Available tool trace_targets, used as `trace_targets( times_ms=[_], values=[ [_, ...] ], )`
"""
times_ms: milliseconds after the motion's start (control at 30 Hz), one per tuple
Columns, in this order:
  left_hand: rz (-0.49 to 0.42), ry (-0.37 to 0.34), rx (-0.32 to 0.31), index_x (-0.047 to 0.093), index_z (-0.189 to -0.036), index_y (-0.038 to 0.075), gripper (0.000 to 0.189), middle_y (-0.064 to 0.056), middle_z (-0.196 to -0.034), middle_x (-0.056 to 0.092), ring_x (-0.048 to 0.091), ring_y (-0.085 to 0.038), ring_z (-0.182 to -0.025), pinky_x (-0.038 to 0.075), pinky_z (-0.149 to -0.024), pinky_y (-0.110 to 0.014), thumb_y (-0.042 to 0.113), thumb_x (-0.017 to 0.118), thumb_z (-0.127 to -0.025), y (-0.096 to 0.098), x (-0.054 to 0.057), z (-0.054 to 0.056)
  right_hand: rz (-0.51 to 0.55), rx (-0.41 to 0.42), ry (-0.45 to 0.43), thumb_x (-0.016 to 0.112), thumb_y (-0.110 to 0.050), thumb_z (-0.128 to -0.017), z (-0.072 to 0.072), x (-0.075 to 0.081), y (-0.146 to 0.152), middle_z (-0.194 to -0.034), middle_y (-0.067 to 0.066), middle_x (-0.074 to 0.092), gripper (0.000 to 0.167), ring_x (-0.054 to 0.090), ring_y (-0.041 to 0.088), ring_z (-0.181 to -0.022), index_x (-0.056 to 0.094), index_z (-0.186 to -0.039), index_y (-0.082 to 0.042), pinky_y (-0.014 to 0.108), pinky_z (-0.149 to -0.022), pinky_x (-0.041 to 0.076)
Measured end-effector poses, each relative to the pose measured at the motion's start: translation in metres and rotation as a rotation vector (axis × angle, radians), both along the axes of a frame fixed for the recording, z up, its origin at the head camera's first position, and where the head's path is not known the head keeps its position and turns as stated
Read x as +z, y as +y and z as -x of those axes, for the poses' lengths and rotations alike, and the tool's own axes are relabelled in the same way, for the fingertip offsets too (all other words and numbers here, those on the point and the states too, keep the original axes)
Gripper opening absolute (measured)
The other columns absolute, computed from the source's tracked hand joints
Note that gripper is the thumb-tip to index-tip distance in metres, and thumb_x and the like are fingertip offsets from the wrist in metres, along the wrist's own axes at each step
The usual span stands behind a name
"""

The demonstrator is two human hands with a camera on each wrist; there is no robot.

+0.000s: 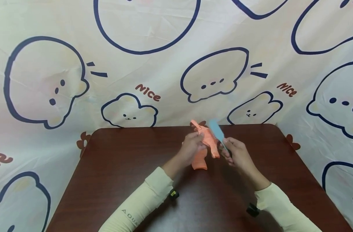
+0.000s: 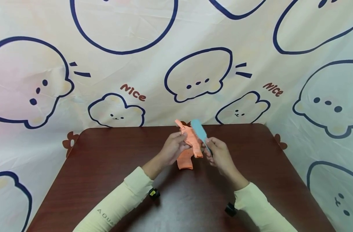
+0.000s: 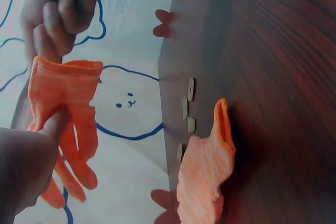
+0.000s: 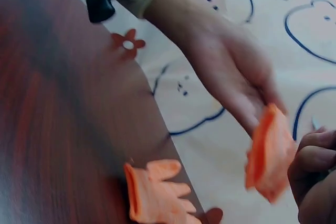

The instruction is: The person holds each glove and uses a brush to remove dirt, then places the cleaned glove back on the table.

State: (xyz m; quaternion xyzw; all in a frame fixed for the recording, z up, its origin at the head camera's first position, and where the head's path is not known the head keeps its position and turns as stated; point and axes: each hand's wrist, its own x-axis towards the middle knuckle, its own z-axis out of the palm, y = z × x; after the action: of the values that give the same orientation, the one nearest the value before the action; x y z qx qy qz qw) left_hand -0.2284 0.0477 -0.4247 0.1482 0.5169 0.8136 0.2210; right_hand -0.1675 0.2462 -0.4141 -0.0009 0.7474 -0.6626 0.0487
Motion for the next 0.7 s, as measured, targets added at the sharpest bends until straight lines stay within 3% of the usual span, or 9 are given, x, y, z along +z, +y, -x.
trace_targets(
  times_ms=[133,333,500,567,667,700],
  values=[
    [-0.031,0.035,-0.051,0.035,-0.155,-0.006,0.049,-0.02,-0.159,0.044,0.047,-0.033,-0.144,0.037,-0.118,-0.05,0.018,0.036,-0.112,0.002,0.002,-0.003,-0.031,0.023,-0.01,0.043,-0.04,-0.11,0.0,0.001,-0.012,-0.067,-0.003,0.046,0.041,0.039,0.009,-0.049,0.05,-0.107,0.001,0.025,-0.042,0.033],
    [-0.042,-0.004,-0.021,0.027,-0.158,-0.004,0.052,-0.017,-0.163,0.037,0.042,-0.034,-0.148,0.037,-0.117,-0.052,0.018,0.038,-0.112,0.003,0.004,-0.004,-0.028,-0.077,0.034,0.043,-0.038,-0.11,0.004,-0.002,-0.007,-0.066,-0.003,0.045,0.042,0.037,0.009,-0.05,0.047,-0.099,0.002,0.025,-0.042,0.032],
    [-0.051,-0.021,-0.026,0.027,-0.157,-0.006,0.052,-0.02,-0.163,0.034,0.039,-0.036,-0.149,0.035,-0.118,-0.055,0.016,0.039,-0.112,0.002,0.003,-0.004,-0.024,-0.112,0.036,0.041,-0.038,-0.111,0.008,-0.006,0.003,-0.066,-0.003,0.045,0.042,0.039,0.009,-0.051,0.049,-0.102,0.003,0.026,-0.043,0.034],
    [-0.06,-0.018,-0.001,0.036,-0.148,-0.01,0.043,-0.019,-0.144,0.05,0.048,-0.034,-0.14,0.034,-0.118,-0.057,0.013,0.038,-0.111,0.001,0.002,-0.004,-0.021,-0.135,0.023,0.04,-0.037,-0.111,0.01,-0.008,0.007,-0.067,-0.004,0.045,0.04,0.04,0.008,-0.051,0.049,-0.105,0.001,0.025,-0.043,0.034],
    [-0.054,0.0,0.027,0.039,-0.136,-0.012,0.033,-0.014,-0.119,0.051,0.051,-0.031,-0.13,0.035,-0.117,-0.056,0.01,0.037,-0.111,0.0,0.003,-0.003,0.017,-0.149,0.021,0.04,-0.037,-0.111,0.011,-0.007,0.011,-0.066,-0.005,0.044,0.039,0.039,0.006,-0.05,0.049,-0.106,0.001,0.024,-0.041,0.033],
    [-0.051,0.006,0.035,0.039,-0.137,-0.012,0.034,-0.013,-0.118,0.05,0.051,-0.03,-0.129,0.036,-0.117,-0.056,0.01,0.037,-0.111,-0.001,0.004,-0.002,0.028,-0.14,0.021,0.04,-0.037,-0.111,0.01,-0.006,0.011,-0.066,-0.005,0.043,0.039,0.039,0.006,-0.05,0.049,-0.107,0.001,0.023,-0.041,0.033]
  ],
)
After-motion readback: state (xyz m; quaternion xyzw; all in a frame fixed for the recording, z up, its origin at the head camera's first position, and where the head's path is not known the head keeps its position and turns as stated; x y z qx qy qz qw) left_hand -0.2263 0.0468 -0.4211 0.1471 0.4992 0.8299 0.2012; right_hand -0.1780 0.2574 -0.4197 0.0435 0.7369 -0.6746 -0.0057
